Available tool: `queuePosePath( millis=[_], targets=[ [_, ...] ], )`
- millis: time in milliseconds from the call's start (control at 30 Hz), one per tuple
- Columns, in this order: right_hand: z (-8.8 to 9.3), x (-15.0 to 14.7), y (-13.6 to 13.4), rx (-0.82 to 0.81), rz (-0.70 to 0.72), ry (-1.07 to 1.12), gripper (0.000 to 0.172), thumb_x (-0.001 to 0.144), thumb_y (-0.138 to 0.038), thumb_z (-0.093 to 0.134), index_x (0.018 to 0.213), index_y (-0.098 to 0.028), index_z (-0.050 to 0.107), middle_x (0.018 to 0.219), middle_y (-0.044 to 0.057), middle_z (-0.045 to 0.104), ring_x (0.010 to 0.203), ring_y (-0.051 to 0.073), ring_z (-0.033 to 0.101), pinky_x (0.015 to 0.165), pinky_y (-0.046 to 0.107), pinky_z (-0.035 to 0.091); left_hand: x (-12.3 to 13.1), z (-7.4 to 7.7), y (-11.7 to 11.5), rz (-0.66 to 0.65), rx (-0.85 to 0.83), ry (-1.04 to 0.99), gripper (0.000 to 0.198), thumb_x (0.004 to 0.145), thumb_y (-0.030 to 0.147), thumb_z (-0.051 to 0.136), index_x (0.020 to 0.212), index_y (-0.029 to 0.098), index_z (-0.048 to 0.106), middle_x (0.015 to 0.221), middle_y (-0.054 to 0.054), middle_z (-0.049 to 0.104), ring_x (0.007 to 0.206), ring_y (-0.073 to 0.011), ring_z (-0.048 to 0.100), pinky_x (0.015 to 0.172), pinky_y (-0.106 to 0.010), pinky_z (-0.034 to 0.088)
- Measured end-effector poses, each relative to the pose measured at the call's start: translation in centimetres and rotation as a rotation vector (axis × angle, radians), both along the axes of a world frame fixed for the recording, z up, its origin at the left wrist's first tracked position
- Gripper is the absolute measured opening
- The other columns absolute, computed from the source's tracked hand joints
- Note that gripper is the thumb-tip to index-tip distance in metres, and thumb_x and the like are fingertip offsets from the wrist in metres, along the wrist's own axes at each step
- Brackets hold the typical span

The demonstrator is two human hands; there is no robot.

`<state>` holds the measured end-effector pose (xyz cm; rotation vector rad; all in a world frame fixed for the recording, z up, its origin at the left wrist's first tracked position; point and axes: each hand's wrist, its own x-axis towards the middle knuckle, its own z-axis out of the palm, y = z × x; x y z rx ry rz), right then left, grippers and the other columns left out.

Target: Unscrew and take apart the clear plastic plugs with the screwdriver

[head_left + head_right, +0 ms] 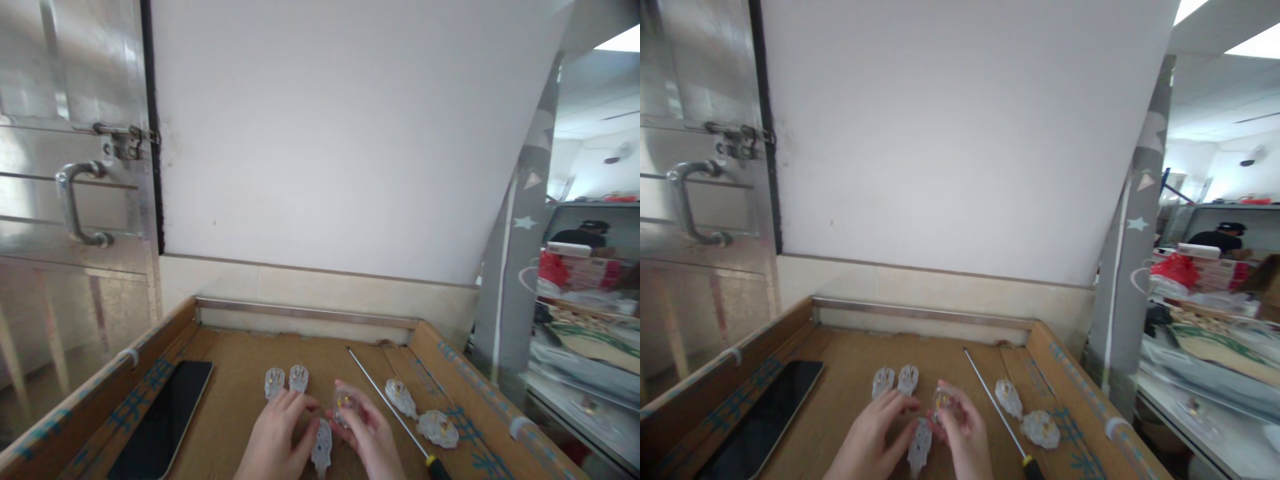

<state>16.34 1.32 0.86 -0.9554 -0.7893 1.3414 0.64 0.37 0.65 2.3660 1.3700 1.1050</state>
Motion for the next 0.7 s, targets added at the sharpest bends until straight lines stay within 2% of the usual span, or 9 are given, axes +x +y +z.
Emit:
queuePosePath(
  millis=[67,167,333,433,567,700],
  targets=[
    [-0.3,0.1,0.1,0.027,-0.087,-0.089,0.054,0.045,-0.047,0.08,0.086,-0.015,0.066,0.085,0.008,0.068,0.066,0.02,0.063,0.059,0.03,0.054,0.3,0.2,-0.1,-0.04,-0.085,0.081,0.019,0.075,0.014,0.057,0.09,0.023,0.063,0.09,-0.002,0.066,0.088,-0.021,0.06,0.078,-0.031,0.047],
    [-0.6,0.3,0.2,0.026,-0.157,-0.22,0.058,0.05,-0.054,0.073,0.09,-0.014,0.064,0.092,0.012,0.067,0.065,0.021,0.063,0.05,0.027,0.051,0.5,0.3,-0.1,-0.025,-0.169,0.112,0.023,0.07,0.012,0.06,0.09,0.023,0.065,0.091,-0.002,0.066,0.09,-0.022,0.059,0.081,-0.032,0.046],
    [-1.4,0.7,0.2,0.03,-0.175,-0.396,0.057,0.059,-0.053,0.064,0.098,-0.011,0.062,0.068,0.007,0.066,0.052,0.017,0.057,0.041,0.023,0.045,0.2,0.0,0.1,0.038,-0.191,0.102,0.021,0.072,0.013,0.057,0.089,0.022,0.065,0.093,-0.003,0.066,0.09,-0.0218,0.058,0.081,-0.032,0.044],
    [-1.5,0.7,0.2,0.062,-0.185,-0.44,0.054,0.06,-0.048,0.064,0.102,-0.013,0.062,0.066,0.004,0.064,0.048,0.015,0.055,0.038,0.022,0.042,0.1,0.0,0.1,0.067,-0.193,0.097,0.019,0.075,0.015,0.055,0.089,0.022,0.065,0.093,-0.002,0.066,0.089,-0.0217,0.058,0.079,-0.032,0.043],
    [-1.2,0.6,0.2,0.025,-0.174,-0.37,0.056,0.058,-0.044,0.066,0.104,-0.015,0.058,0.057,-0.001,0.057,0.045,0.014,0.053,0.032,0.019,0.038,0.1,-0.1,0.1,0.07,-0.158,0.095,0.018,0.076,0.015,0.053,0.089,0.023,0.064,0.091,-0.002,0.066,0.088,-0.0212,0.058,0.077,-0.031,0.044],
    [-1.2,0.7,0.3,-0.096,-0.087,-0.112,0.061,0.052,-0.043,0.07,0.105,-0.016,0.053,0.061,-0.003,0.056,0.044,0.015,0.056,0.028,0.018,0.034,0.1,-0.2,0.0,0.063,-0.137,0.102,0.017,0.077,0.014,0.053,0.087,0.023,0.063,0.09,-0.002,0.066,0.086,-0.0209,0.059,0.076,-0.03,0.045]
  ],
)
